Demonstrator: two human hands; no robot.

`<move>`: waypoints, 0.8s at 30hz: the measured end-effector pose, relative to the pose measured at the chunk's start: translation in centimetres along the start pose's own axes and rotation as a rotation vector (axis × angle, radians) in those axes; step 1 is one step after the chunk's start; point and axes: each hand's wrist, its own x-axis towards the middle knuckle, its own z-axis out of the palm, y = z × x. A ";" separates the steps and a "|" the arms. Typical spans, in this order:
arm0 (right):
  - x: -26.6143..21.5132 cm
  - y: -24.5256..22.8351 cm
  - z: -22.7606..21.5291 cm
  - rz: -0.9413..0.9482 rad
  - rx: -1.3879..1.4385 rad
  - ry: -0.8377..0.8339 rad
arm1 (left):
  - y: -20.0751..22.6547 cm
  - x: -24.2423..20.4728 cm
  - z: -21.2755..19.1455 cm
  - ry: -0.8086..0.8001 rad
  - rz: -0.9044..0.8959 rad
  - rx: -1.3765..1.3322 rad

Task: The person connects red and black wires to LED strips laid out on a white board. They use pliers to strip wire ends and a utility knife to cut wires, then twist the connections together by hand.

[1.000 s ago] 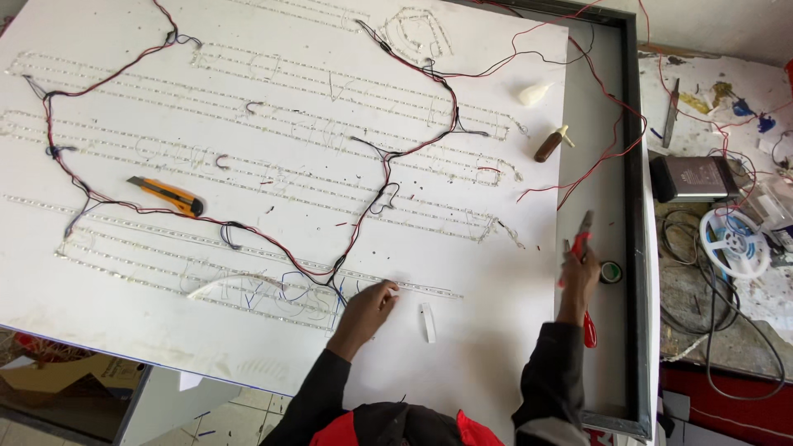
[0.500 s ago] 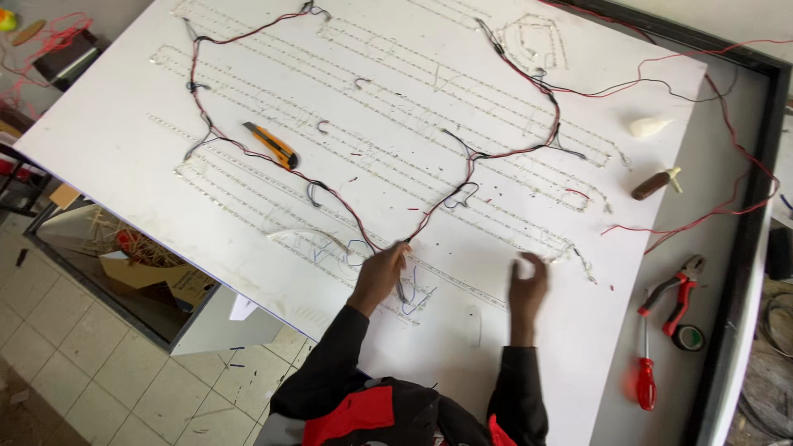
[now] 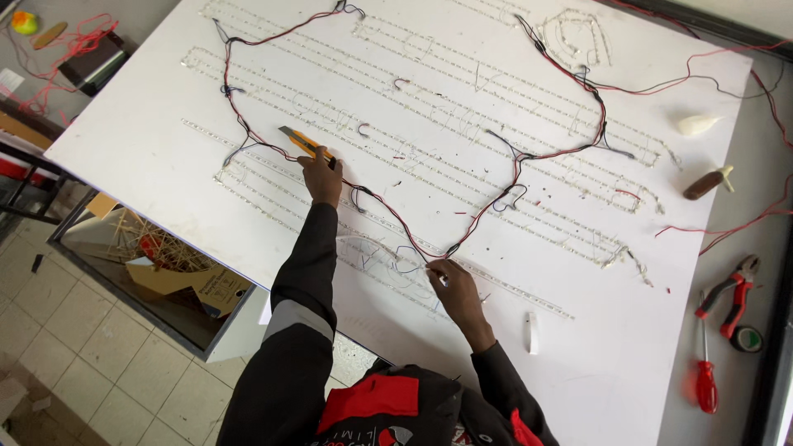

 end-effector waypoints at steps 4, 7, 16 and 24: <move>1.9 -4.3 3.9 -0.065 -0.099 -0.001 | -0.9 1.7 -0.3 -0.052 -0.115 -0.068; 3.5 -6.5 6.5 -0.101 -0.194 0.038 | -2.2 1.6 -1.1 -0.150 -0.331 -0.663; -0.8 -2.3 6.2 0.311 0.223 0.005 | -6.2 -11.3 -2.7 -0.771 -0.443 -1.196; -7.4 0.9 3.6 0.453 0.573 0.060 | -1.8 -20.0 -7.6 -1.212 -0.320 -0.900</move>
